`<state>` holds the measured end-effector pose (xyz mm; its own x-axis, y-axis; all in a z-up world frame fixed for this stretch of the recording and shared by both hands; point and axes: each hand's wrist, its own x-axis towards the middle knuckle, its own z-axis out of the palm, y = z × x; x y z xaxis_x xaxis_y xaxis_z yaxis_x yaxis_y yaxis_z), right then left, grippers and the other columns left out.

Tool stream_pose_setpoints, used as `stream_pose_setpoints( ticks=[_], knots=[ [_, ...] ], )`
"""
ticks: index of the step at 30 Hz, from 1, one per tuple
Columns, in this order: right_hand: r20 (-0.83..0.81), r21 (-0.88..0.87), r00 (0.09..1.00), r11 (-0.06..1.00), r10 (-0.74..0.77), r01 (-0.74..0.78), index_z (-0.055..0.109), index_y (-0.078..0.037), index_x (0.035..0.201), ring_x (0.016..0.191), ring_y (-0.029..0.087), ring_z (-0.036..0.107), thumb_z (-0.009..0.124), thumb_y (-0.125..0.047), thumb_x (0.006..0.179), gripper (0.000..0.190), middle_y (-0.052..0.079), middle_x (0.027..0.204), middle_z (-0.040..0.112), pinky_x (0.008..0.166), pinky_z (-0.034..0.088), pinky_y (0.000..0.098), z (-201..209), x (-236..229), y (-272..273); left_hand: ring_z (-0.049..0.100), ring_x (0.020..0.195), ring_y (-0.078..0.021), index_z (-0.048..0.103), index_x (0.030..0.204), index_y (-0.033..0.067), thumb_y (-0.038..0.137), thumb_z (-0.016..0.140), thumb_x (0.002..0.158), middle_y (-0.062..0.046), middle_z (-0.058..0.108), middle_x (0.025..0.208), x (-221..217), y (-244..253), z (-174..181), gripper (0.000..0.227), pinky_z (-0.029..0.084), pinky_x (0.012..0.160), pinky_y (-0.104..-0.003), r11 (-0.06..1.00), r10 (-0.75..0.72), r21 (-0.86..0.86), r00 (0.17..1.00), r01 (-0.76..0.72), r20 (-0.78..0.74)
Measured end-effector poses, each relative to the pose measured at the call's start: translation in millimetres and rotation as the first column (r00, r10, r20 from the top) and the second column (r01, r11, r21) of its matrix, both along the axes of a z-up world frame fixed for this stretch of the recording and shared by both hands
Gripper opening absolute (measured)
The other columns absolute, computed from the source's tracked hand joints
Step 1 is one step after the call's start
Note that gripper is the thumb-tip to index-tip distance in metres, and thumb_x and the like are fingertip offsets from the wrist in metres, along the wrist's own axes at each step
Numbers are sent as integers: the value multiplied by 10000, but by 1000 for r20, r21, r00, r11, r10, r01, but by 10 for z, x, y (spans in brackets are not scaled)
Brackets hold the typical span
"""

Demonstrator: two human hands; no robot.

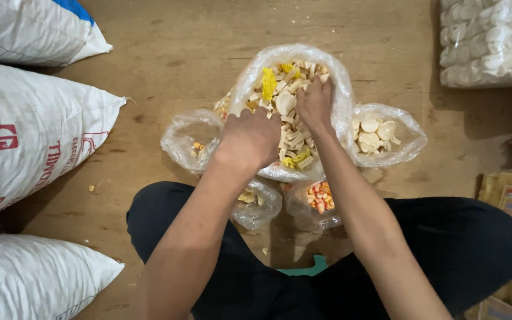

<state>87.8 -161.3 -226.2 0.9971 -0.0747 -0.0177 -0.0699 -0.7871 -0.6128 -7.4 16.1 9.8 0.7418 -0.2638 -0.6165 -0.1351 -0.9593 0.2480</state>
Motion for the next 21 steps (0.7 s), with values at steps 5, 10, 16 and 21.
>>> stream_pose_setpoints(
  ticks=[5,10,16,21],
  knots=[
    [-431,-164,890,983,-151,87,128,-65,1637,1416,547,390,650,-535,943,987,339,1566,256,1098,371,704,241,151,191,572,1225,-485,531,1456,43,118,545,927,-215,594,1330,61,44,-134,534,460,983,-626,1000,12,14,1000,-12,-18],
    [-517,-209,848,978,-118,8,126,-109,1651,1394,568,432,569,-567,960,940,371,1570,250,1098,409,653,500,134,183,565,1246,-480,516,1463,27,102,515,946,-217,582,1344,94,140,29,522,451,999,-633,997,55,47,998,-53,-28],
    [-529,-215,848,961,37,-176,431,-47,1514,1298,609,474,704,-510,869,839,358,1416,383,1007,478,640,939,-349,585,584,1231,-485,538,1444,15,87,471,947,-235,603,1311,142,133,58,506,456,993,-642,998,69,-6,998,-69,16],
    [-487,170,848,975,211,-145,561,-54,1437,1349,565,458,760,-350,836,699,291,1512,385,1060,442,654,1537,-822,816,562,1260,-495,543,1456,22,192,494,960,-242,573,1363,276,128,-38,527,459,997,-666,999,53,-1,998,-53,-36]
  ],
)
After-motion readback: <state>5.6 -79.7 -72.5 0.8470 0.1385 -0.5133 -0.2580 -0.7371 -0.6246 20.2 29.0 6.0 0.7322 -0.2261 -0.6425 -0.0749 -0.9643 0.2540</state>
